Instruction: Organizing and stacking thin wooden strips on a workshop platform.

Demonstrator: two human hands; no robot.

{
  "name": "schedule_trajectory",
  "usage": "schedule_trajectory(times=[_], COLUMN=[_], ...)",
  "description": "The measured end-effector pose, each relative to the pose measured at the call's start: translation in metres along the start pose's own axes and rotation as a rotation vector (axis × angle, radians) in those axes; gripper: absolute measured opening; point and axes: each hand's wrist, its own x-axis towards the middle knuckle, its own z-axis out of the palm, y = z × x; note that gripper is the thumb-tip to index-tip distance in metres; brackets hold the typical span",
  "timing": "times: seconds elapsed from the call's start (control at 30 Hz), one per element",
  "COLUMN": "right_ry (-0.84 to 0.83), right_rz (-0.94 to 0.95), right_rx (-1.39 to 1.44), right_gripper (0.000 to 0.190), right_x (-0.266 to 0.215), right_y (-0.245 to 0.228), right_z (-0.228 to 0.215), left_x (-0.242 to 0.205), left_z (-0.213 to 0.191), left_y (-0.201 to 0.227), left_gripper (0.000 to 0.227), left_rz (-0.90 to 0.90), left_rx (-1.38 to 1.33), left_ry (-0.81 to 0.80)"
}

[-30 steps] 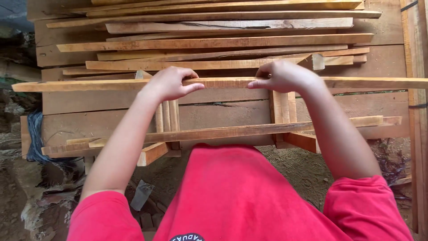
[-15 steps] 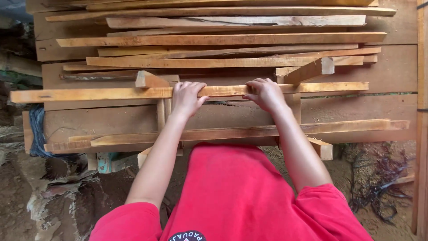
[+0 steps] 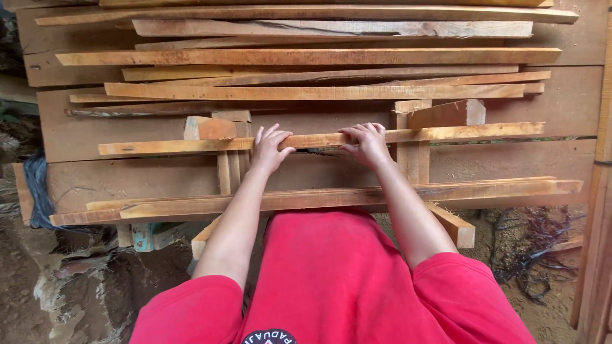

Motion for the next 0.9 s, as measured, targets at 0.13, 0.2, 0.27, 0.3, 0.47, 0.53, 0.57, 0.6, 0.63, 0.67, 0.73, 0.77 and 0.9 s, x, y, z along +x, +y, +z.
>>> schedule_trajectory(times=[0.13,0.2,0.27,0.3,0.47,0.53,0.57,0.6,0.63,0.67,0.73,0.77,0.9], right_ry=[-0.063,-0.255,-0.223,-0.196,-0.38,-0.409,-0.427,-0.445,-0.443,-0.467,-0.495,-0.515,-0.648], right_rz=[0.064,0.196,0.159,0.127,0.167,0.171,0.192,0.214,0.217,0.233,0.235,0.244,0.313], right_rx=[-0.015,0.062,0.068,0.067,0.025,0.014,0.018,0.022,0.017,0.025,0.033,0.061,0.154], right_gripper=[0.05,0.058,0.055,0.051,0.058,0.054,0.053,0.052,0.052,0.053,0.055,0.051,0.044], right_x=[0.008,0.018,0.034,0.038,0.041,0.039,0.037,0.034,0.029,0.024,0.013,0.007,-0.019], right_y=[-0.017,-0.027,-0.039,-0.042,-0.058,-0.058,-0.058,-0.057,-0.059,-0.061,-0.067,-0.067,-0.077], right_z=[-0.02,-0.029,-0.028,-0.028,-0.02,-0.016,-0.016,-0.016,-0.017,-0.018,-0.014,-0.013,-0.015], left_x=[0.002,-0.001,-0.009,-0.015,-0.074,-0.094,-0.096,-0.098,-0.098,-0.099,-0.107,-0.111,-0.112], left_z=[-0.004,-0.012,-0.019,-0.019,-0.008,-0.001,0.0,0.0,0.009,0.017,0.025,0.027,0.027], left_y=[0.009,0.029,0.053,0.067,0.102,0.103,0.103,0.104,0.1,0.096,0.087,0.083,0.081], left_gripper=[0.049,0.062,0.062,0.062,0.055,0.063,0.063,0.063,0.063,0.063,0.063,0.058,0.053], left_rz=[-0.007,-0.084,-0.092,-0.099,-0.014,-0.005,0.031,0.067,0.072,0.119,0.153,0.299,0.536], left_rx=[0.018,0.148,0.155,0.152,0.032,0.022,0.063,0.104,0.101,0.087,0.076,0.084,0.145], left_ry=[-0.029,-0.063,-0.014,0.033,-0.358,-0.514,-0.484,-0.453,-0.451,-0.407,-0.356,-0.208,0.027])
